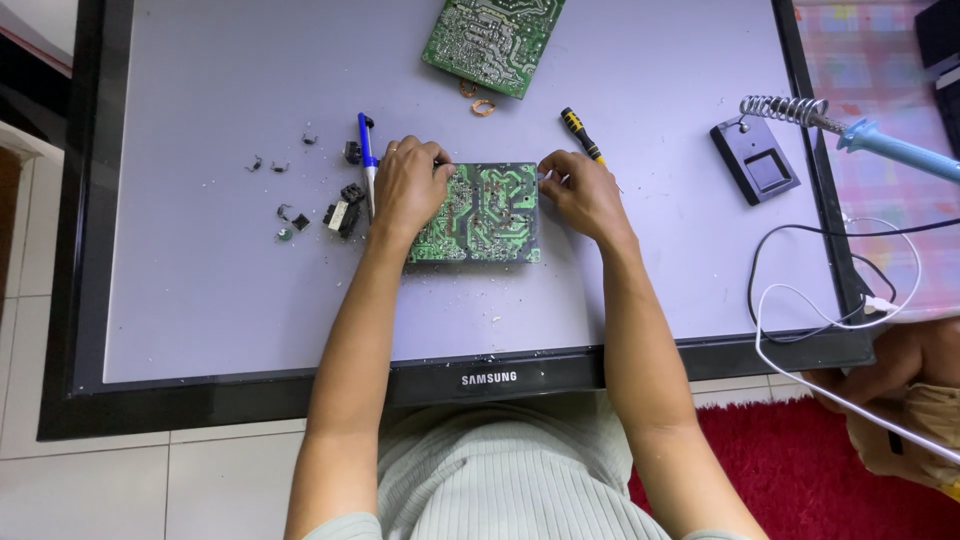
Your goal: Desoldering components from a circuit board using a soldering iron and a manual desoldering pump.
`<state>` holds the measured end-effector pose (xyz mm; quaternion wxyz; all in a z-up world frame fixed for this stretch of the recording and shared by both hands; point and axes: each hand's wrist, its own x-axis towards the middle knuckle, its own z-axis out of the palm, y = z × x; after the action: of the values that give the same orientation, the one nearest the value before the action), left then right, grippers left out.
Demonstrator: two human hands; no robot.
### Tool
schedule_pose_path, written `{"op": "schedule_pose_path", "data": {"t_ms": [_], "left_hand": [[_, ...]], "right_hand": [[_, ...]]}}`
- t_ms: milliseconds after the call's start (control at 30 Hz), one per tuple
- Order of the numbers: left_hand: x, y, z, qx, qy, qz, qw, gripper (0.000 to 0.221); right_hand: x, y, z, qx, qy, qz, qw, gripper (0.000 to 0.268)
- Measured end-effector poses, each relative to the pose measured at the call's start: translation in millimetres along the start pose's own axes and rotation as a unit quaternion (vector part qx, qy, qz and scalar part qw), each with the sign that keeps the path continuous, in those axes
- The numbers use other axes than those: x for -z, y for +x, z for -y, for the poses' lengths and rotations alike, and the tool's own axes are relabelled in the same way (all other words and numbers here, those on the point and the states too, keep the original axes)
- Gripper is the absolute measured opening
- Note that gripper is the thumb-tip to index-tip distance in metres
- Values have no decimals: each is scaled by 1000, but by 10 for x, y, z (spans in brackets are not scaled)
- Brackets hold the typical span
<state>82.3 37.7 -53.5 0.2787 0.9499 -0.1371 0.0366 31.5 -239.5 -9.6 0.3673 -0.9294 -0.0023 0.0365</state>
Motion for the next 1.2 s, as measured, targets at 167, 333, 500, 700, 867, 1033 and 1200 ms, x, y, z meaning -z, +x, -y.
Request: {"op": "schedule_pose_path", "data": {"t_ms": [167, 333, 500, 700, 867, 1033, 1200], "left_hand": [[103, -2, -86, 19, -80, -18, 996, 10], [83, -2, -174, 40, -103, -11, 994, 8], [-4, -138, -242, 50, -130, 9, 990, 11], [220, -297, -396, 39, -64, -19, 997, 19], [511, -404, -442, 23, -42, -59, 997, 21], [438, -420, -56, 71, 6, -136, 988, 26], [352, -396, 169, 103, 43, -174, 978, 43]], "right_hand": [[-30, 39, -111, 14, -3, -24, 1000, 15], [-4, 45, -204, 16, -11, -37, 999, 11], [43, 35, -201, 0, -31, -36, 999, 13], [119, -56, -49, -13, 6, -17, 1000, 25], [168, -62, -47, -11, 12, -13, 1000, 22], [151, -46, -147, 10, 34, -69, 997, 15], [260, -50, -219, 61, 144, -176, 972, 13]]}}
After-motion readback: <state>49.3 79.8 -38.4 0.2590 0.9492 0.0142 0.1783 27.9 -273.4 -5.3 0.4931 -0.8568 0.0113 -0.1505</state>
